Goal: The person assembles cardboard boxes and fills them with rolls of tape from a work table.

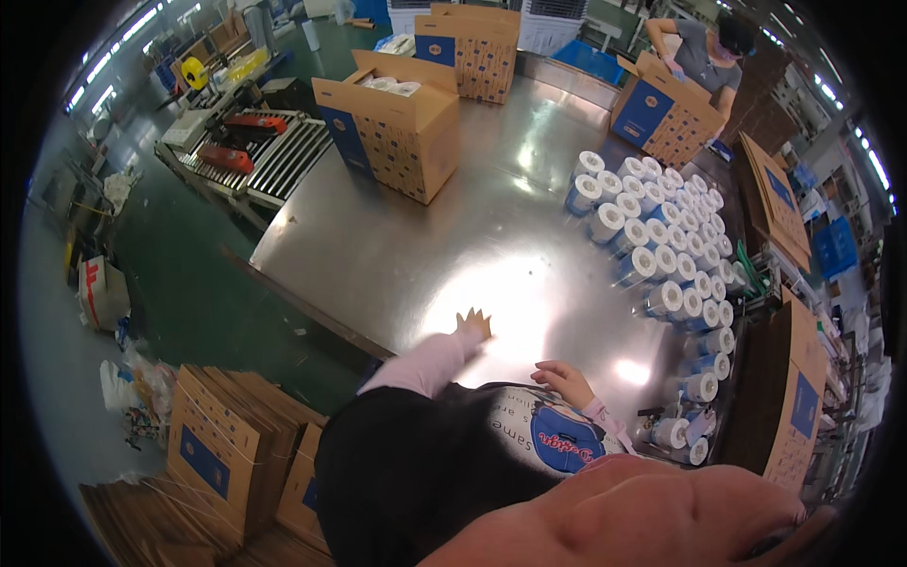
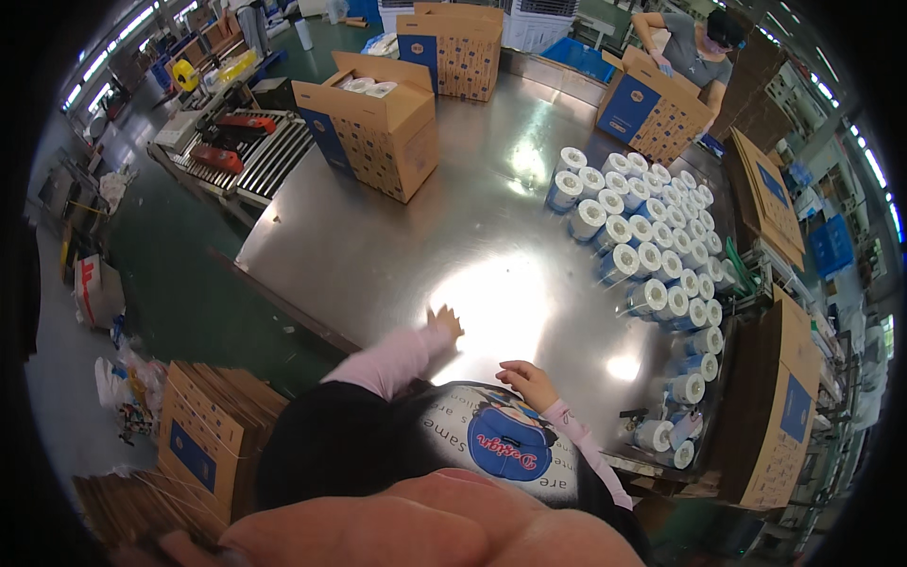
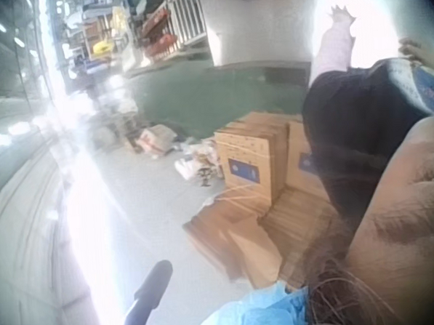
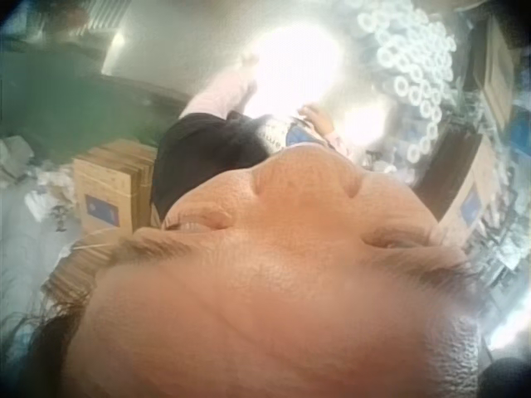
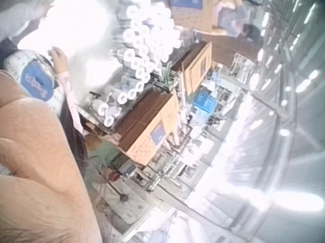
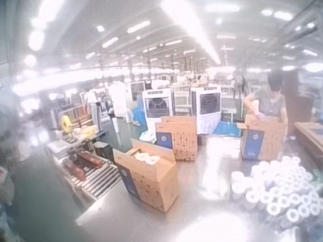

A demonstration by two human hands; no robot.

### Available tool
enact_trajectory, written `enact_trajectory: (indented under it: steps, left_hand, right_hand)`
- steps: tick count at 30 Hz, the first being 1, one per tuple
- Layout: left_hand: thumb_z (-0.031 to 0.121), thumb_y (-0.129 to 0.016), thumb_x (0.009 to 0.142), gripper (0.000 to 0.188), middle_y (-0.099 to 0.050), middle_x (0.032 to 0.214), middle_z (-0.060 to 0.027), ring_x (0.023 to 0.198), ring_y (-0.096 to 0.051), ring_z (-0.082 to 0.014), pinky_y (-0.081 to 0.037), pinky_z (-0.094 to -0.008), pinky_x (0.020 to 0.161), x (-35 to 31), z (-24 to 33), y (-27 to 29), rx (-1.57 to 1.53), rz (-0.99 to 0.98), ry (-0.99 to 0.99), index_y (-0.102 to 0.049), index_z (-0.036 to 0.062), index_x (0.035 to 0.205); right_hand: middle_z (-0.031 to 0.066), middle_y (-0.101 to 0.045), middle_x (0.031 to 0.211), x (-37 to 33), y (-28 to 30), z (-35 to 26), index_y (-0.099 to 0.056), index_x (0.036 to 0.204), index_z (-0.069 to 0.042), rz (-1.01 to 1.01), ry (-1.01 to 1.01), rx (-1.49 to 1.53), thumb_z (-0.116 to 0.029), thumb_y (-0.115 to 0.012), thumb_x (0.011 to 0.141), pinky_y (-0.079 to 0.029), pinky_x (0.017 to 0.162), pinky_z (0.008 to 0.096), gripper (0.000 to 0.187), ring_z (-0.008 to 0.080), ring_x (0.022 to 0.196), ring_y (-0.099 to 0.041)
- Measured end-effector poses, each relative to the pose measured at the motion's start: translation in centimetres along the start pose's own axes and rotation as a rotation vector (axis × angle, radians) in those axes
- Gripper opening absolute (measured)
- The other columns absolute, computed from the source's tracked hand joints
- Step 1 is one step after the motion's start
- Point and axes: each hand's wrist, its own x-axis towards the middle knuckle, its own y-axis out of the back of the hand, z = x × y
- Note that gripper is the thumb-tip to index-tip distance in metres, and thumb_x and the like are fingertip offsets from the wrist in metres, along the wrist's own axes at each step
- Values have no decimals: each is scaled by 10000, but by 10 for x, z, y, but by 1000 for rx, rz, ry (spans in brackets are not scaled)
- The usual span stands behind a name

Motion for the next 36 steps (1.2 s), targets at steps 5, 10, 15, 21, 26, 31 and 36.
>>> enact_trajectory:
  steps: [5, 10, 15, 21, 26, 31, 36]
  left_hand:
    - [361, -542, 905, 393, -630, 1210, -141, 1184, -558, -278, -413, -391, 993, -58, 50, -30, -595, -412, -120, -668, 85, 1154]
    - [394, -640, 786, 381, -709, 987, -179, 906, -686, -304, -510, -379, 826, -24, 9, -86, -286, -221, -21, -748, 54, 920]
    - [395, -662, 786, 566, -620, 1225, -196, 1175, -574, -325, -451, -387, 990, -26, 9, -78, -385, -5, 225, -615, 50, 1232]
    - [456, -662, 790, 547, -636, 1208, -173, 1155, -594, -306, -456, -376, 984, -70, 45, -42, -289, -90, 282, -653, 78, 1185]
    - [510, -614, 814, 557, -627, 1239, -136, 1182, -578, -298, -453, -375, 985, -50, 52, -62, -18, -132, 291, -655, 106, 1196]
    - [530, -600, 822, 554, -612, 1276, -95, 1204, -562, -298, -449, -381, 987, 15, 20, -117, -28, -249, 235, -643, 156, 1228]
    - [485, -648, 813, 576, -608, 1271, -143, 1206, -561, -301, -436, -398, 1002, 18, 29, -132, -251, -290, 175, -624, 105, 1245]
  right_hand:
    - [97, -699, 1026, -18, 17, 16, -609, 1195, -21, 38, 57, -140, -213, -564, 923, -505, 841, 297, 336, 168, 940, -642]
    - [157, -659, 1074, -23, 52, 59, -588, 1221, -37, 48, 204, -608, -305, -612, 863, -475, 921, 360, 447, 293, 1002, -619]
    - [157, -541, 1290, -66, 167, 68, -532, 1288, -86, 693, 416, -1049, -326, -709, 785, -343, 1072, 469, 585, 349, 1250, -448]
    - [85, -408, 1400, -270, 347, 30, -503, 1295, -197, 1550, -488, -1286, -307, -757, 668, -395, 955, 577, 685, 324, 1343, -315]
    - [172, -459, 1341, -417, 390, 100, -422, 1372, -172, 1788, -950, -964, -373, -702, 819, -329, 1044, 535, 652, 362, 1293, -394]
    - [187, -623, 1041, -392, 411, 137, -569, 1112, -107, 1727, -951, -1051, -209, -607, 859, -563, 709, 388, 275, 305, 964, -653]
    - [101, -658, 793, -374, 427, 147, -571, 900, -144, 1945, -663, -1327, -204, -502, 906, -556, 592, 408, 92, 292, 710, -682]
